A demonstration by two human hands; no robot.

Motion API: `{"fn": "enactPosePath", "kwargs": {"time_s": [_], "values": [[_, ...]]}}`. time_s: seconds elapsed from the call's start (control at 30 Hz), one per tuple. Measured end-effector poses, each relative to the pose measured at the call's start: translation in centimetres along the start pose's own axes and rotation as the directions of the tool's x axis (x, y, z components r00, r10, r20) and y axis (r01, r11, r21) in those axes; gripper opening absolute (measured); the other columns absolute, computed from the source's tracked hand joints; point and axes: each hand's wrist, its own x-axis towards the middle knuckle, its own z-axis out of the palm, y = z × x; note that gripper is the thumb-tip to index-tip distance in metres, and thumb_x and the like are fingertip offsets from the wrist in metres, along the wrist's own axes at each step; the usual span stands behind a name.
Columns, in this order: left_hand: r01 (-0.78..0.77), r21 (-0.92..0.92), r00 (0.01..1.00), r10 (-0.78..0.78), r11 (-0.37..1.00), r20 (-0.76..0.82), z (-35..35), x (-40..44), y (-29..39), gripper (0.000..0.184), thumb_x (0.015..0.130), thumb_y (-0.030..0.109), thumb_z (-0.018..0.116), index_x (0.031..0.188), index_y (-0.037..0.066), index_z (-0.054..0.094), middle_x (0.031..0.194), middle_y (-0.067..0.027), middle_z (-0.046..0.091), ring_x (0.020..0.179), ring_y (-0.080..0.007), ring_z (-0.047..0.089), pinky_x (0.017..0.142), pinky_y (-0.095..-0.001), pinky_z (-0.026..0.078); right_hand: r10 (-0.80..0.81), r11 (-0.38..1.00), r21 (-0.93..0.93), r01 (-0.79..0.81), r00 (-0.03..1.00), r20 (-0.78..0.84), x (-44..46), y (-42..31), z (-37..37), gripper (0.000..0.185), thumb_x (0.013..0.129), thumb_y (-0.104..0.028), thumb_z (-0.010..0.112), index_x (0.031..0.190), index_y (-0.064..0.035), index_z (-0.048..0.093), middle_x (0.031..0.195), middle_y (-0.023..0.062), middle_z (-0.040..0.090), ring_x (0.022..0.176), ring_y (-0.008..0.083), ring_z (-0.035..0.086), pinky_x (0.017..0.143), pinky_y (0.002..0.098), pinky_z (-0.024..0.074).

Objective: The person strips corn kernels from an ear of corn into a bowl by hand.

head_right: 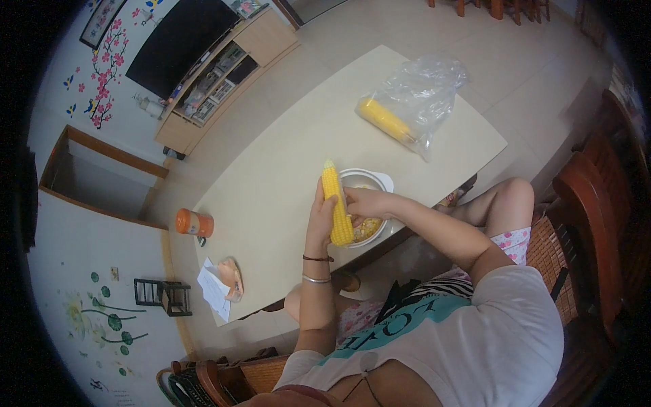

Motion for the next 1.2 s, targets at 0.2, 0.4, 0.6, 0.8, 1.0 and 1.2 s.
{"fn": "enactPosePath", "kwargs": {"time_s": [0.2,0.4,0.6,0.8,1.0,1.2], "values": [[-0.009,-0.064,1.000,0.009,0.998,-0.010,0.3,-0.1,0.4,0.065,0.091,0.005,0.041,0.150,0.007,0.013,0.130,-0.0113,0.045,0.108,-0.0185,0.050,0.089,-0.0284,0.045,-0.022,0.998,0.058,0.021,0.999,0.026,-0.1,0.1,-0.1,0.049,0.088,-0.005,0.048,0.133,-0.0024,0.030,0.122,0.0130,0.052,0.104,0.0207,0.059,0.079,0.0302,0.0540],[0.005,-0.088,1.000,-0.005,0.996,0.010,-0.1,0.1,0.0,0.065,0.090,0.005,0.041,0.149,0.006,0.015,0.133,-0.0112,0.043,0.111,-0.0183,0.049,0.091,-0.0283,0.044,-0.046,0.998,0.044,0.045,0.998,0.034,-0.6,-0.5,0.3,0.065,0.084,0.004,0.043,0.145,-0.0077,0.022,0.122,0.0104,0.051,0.105,0.0179,0.056,0.085,0.0285,0.0508],[0.023,-0.109,1.000,-0.022,0.994,0.008,0.0,-0.1,0.3,0.065,0.090,0.006,0.042,0.149,0.006,0.015,0.133,-0.0107,0.043,0.111,-0.0182,0.049,0.091,-0.0284,0.043,0.025,0.998,0.055,-0.026,1.000,0.005,-0.5,-0.8,0.2,0.067,0.084,0.004,0.044,0.145,-0.0083,0.021,0.122,0.0102,0.052,0.104,0.0181,0.058,0.083,0.0291,0.0518],[0.001,-0.084,1.000,-0.001,0.996,0.000,0.2,-0.2,0.6,0.064,0.091,0.006,0.042,0.149,0.006,0.015,0.132,-0.0107,0.043,0.109,-0.0180,0.049,0.091,-0.0284,0.044,0.017,0.999,0.034,-0.018,0.999,0.033,-0.9,-1.3,0.4,0.067,0.083,0.002,0.048,0.145,-0.0081,0.022,0.121,0.0098,0.052,0.105,0.0181,0.058,0.080,0.0289,0.0537],[-0.001,-0.047,1.000,0.000,0.999,-0.019,0.2,-0.1,0.0,0.065,0.092,0.006,0.042,0.149,0.007,0.014,0.133,-0.0107,0.043,0.110,-0.0176,0.049,0.090,-0.0277,0.044,-0.011,1.000,0.015,0.011,0.998,0.059,-0.5,-0.5,0.0,0.064,0.083,0.002,0.048,0.143,-0.0063,0.025,0.122,0.0104,0.051,0.105,0.0197,0.058,0.080,0.0297,0.0546],[0.000,-0.059,1.000,-0.001,0.998,-0.014,0.1,0.0,0.0,0.064,0.092,0.005,0.041,0.149,0.006,0.014,0.133,-0.0106,0.044,0.110,-0.0175,0.049,0.090,-0.0280,0.044,-0.025,0.998,-0.049,0.027,0.999,0.042,-0.6,-0.7,0.1,0.064,0.083,0.002,0.047,0.142,-0.0051,0.026,0.125,0.0109,0.050,0.105,0.0194,0.057,0.080,0.0292,0.0544]]}}
